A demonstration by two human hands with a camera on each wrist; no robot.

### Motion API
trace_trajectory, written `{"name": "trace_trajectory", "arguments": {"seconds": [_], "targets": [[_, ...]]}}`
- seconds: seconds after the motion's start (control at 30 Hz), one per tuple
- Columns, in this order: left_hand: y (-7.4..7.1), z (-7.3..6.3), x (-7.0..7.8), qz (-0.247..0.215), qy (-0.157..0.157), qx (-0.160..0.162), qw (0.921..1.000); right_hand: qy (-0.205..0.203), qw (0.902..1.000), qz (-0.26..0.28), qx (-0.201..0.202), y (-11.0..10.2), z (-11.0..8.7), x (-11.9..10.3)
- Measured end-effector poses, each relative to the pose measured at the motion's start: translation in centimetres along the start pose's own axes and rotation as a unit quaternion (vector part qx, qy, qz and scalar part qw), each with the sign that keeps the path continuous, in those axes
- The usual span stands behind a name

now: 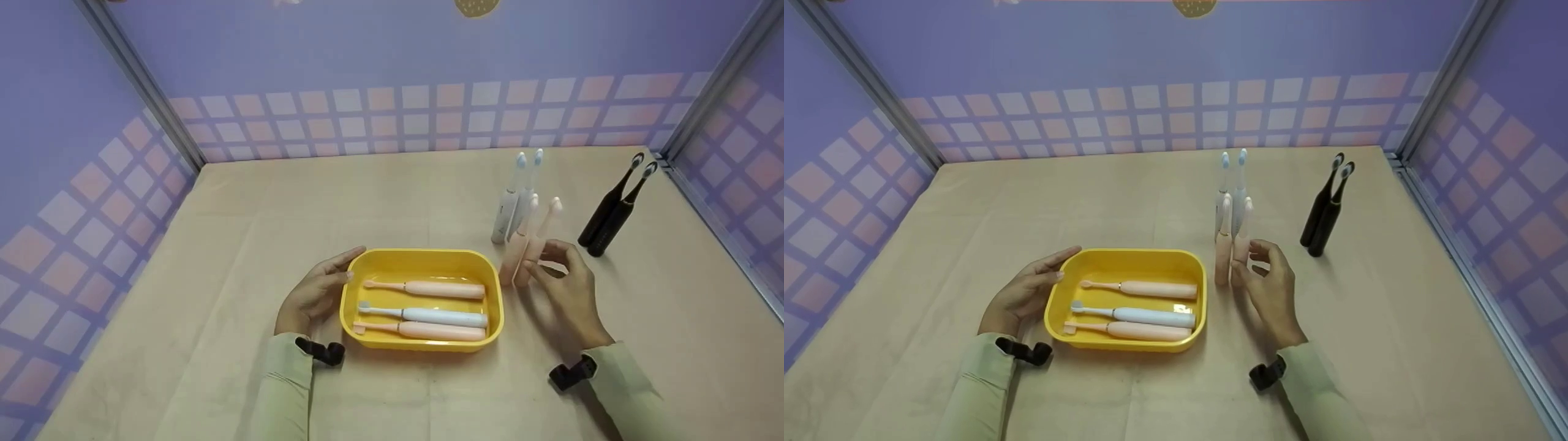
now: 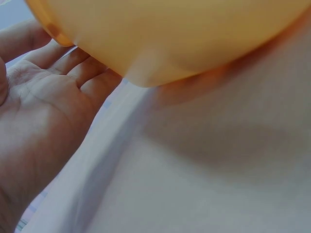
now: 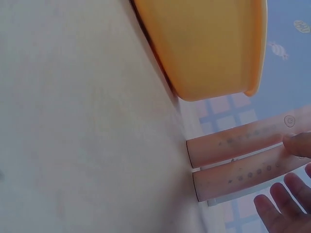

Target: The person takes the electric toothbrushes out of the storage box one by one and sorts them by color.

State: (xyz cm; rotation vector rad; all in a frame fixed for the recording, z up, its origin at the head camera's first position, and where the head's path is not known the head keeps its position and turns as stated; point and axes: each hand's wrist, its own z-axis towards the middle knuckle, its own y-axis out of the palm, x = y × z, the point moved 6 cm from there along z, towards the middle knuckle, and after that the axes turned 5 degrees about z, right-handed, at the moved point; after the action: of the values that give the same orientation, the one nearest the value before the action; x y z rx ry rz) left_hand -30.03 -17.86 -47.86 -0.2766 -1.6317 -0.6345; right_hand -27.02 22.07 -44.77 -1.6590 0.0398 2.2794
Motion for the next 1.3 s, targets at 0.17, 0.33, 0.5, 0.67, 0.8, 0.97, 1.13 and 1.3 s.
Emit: {"name": "trace_trajectory", "arguments": {"seconds": [0.17, 0.33, 0.5, 0.67, 0.8, 0.97, 1.13, 1.3], "targets": [[0.1, 0.1, 0.0, -0.015, -0.006, 0.003, 0.9999, -0.019, 0.9996, 0.004, 0.020, -0.4, 0.1, -0.5], [0.1, 0.1, -0.1, -0.021, -0.007, 0.007, 0.9997, -0.026, 0.9989, 0.002, 0.040, -0.7, 0.1, -1.2], [0.0, 0.1, -0.1, -0.019, -0.003, 0.007, 0.9998, -0.050, 0.9966, 0.021, 0.062, -0.9, 0.0, -1.9], [0.0, 0.1, -0.1, -0.015, 0.001, 0.004, 0.9999, -0.078, 0.9936, 0.024, 0.079, -1.1, -0.2, -2.9], [0.0, 0.1, -0.1, -0.016, 0.002, 0.003, 0.9999, -0.093, 0.9920, 0.022, 0.082, -1.0, -0.5, -3.5], [0.0, 0.1, 0.1, -0.001, 0.006, -0.003, 1.0000, -0.113, 0.9899, 0.030, 0.080, -0.7, -0.8, -4.4], [0.0, 0.0, 0.0, 0.007, 0.006, -0.003, 1.0000, -0.119, 0.9897, 0.032, 0.073, -0.3, -1.1, -5.0], [-0.1, 0.1, -0.1, 0.007, 0.011, -0.007, 0.9999, -0.116, 0.9910, 0.036, 0.055, 0.3, -1.2, -5.3]]}}
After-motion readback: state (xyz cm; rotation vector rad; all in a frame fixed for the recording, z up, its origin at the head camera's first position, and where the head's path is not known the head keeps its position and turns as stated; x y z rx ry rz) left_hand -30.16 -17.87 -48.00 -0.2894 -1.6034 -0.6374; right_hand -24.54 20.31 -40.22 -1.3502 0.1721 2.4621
